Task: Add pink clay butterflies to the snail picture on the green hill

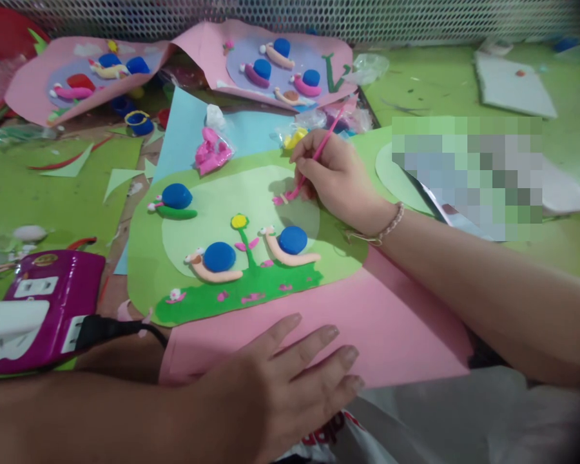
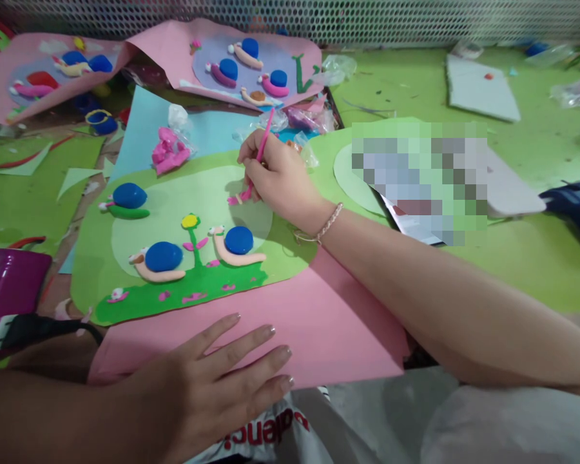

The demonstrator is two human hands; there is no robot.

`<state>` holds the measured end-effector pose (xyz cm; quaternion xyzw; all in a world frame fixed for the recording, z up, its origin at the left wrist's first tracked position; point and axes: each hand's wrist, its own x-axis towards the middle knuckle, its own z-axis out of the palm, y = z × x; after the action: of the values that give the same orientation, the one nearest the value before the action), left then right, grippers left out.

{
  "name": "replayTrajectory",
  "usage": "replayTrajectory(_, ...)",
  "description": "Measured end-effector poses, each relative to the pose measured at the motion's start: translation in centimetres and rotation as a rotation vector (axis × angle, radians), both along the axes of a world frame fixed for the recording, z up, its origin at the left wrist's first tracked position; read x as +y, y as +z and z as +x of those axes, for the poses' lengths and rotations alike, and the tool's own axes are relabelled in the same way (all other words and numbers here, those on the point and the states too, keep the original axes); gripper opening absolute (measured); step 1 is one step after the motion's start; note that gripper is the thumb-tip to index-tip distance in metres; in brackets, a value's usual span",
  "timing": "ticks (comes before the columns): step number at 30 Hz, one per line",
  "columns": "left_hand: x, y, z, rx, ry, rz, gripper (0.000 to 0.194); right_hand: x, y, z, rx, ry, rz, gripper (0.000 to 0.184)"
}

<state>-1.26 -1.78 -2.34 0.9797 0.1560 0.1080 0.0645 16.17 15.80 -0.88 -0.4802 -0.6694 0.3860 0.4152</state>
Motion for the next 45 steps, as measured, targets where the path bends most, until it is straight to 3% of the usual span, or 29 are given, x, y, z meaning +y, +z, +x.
replayTrajectory(5, -0.02, 0.10, 0.00, 0.009, -0.005, -0.008, 0.043, -0.06, 0.11, -0.05, -0.017, -0.020, 0.010, 0.025)
replayTrajectory(11, -0.11, 0.01, 0.02, 0.001, 0.007, -0.006, 0.042, 0.31, 0.00, 0.12, 0.235, -0.030, 0.002, 0.020)
replayTrajectory(16, -0.06, 0.12, 0.00, -0.007, 0.010, -0.001, 0.041, 0.52, 0.17, -0.02, 0.302, -0.025, -0.050, 0.024)
replayTrajectory(21, -0.02, 0.18, -0.02, 0.004, 0.006, -0.003, 0.042, 0.38, 0.02, 0.00, 0.256, 0.014, -0.041, 0.023)
replayTrajectory(27, -0.11, 0.00, 0.07, -0.006, 0.014, 0.001, 0.042, 0.19, -0.12, 0.30, 0.062, 0.029, 0.003, 0.024)
replayTrajectory(32, -0.12, 0.09, 0.07, -0.012, 0.007, 0.003, 0.042, 0.05, 0.07, 0.24, -0.035, -0.010, 0.029, 0.024)
replayTrajectory(45, -0.06, 0.20, -0.01, 0.005, 0.002, 0.000, 0.042, 0.12, 0.07, 0.22, 0.020, -0.012, -0.009, 0.024)
